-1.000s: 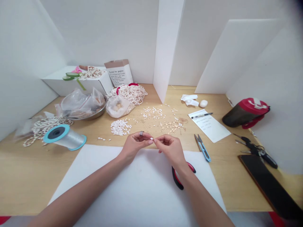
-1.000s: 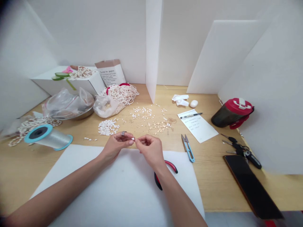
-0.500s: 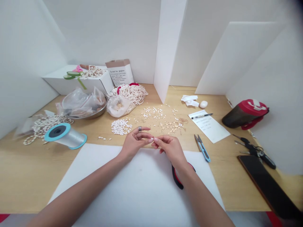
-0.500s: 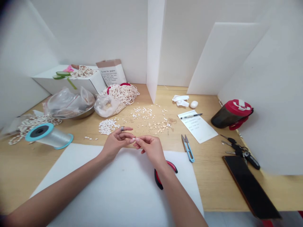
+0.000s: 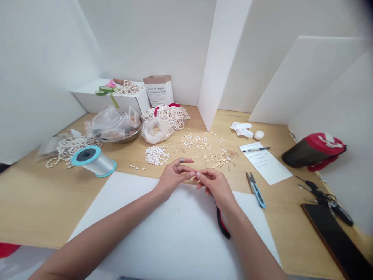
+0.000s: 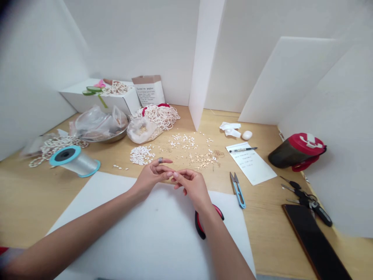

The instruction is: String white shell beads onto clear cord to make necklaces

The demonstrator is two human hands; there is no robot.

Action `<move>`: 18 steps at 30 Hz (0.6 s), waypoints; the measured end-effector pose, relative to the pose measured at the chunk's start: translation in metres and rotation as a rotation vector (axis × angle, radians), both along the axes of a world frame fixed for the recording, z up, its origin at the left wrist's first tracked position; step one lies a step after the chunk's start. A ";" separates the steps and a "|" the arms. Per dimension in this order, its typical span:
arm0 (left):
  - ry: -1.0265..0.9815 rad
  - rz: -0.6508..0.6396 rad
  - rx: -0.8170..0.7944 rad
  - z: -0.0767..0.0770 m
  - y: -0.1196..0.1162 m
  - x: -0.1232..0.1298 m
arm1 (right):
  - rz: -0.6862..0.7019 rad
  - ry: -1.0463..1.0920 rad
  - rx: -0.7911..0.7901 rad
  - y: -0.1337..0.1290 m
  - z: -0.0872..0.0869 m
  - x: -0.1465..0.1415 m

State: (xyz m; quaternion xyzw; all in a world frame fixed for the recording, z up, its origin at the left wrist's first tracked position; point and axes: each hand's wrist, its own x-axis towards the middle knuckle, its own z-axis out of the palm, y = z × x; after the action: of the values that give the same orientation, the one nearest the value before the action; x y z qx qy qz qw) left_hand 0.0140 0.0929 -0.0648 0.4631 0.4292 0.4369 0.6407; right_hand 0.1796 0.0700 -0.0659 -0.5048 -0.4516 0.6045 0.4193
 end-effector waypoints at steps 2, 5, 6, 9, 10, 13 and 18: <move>-0.071 -0.013 -0.054 -0.001 -0.001 0.000 | -0.065 -0.106 0.093 0.000 0.001 -0.002; -0.215 -0.049 -0.146 -0.002 -0.003 0.001 | -0.152 -0.240 0.295 0.000 0.003 -0.005; -0.257 -0.064 -0.177 -0.003 -0.004 0.001 | -0.150 -0.261 0.350 0.000 0.003 -0.005; -0.311 -0.093 -0.236 -0.005 -0.003 0.001 | -0.067 -0.243 0.391 0.000 0.004 -0.004; -0.303 -0.095 -0.243 -0.005 -0.003 0.001 | -0.035 -0.218 0.374 0.001 0.004 -0.003; -0.235 -0.115 -0.245 -0.005 -0.002 0.001 | 0.023 -0.131 0.314 0.002 0.004 0.001; -0.141 -0.158 -0.248 -0.003 -0.002 0.001 | -0.005 -0.051 0.250 0.003 0.000 0.003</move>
State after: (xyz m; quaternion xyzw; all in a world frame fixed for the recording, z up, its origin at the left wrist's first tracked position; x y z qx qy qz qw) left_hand 0.0149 0.0911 -0.0682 0.3807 0.3959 0.3601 0.7541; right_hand 0.1824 0.0727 -0.0655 -0.4649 -0.5327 0.5296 0.4687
